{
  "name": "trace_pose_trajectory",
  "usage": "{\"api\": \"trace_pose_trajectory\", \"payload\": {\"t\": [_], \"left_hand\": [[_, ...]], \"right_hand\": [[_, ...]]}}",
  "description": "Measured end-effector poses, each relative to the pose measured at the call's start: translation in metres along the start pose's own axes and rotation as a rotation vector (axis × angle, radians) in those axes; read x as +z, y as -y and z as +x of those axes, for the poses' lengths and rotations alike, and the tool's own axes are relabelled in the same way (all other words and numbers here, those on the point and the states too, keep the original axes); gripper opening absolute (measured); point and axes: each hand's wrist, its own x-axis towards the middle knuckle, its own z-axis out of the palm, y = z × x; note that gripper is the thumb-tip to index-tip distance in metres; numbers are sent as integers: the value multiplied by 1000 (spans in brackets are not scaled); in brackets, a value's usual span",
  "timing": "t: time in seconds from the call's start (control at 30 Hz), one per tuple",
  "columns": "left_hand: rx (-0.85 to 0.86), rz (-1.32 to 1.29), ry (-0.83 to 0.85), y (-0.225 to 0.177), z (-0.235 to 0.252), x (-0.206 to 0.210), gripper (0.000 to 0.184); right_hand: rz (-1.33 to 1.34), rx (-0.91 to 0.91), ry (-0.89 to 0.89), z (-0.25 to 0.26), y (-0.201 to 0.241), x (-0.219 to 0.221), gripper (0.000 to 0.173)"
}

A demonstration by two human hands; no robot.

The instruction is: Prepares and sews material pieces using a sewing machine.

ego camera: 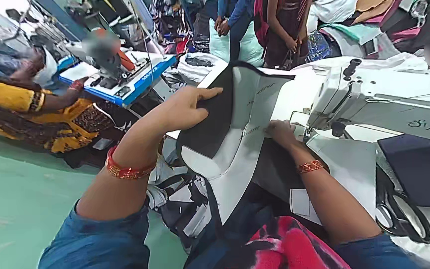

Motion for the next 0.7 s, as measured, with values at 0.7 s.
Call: {"api": "trace_pose_trajectory", "payload": {"t": [0.7], "left_hand": [[-18,11,-74,2,-9,8,58]], "right_hand": [[-25,-70,55,1,2,10,20]]}}
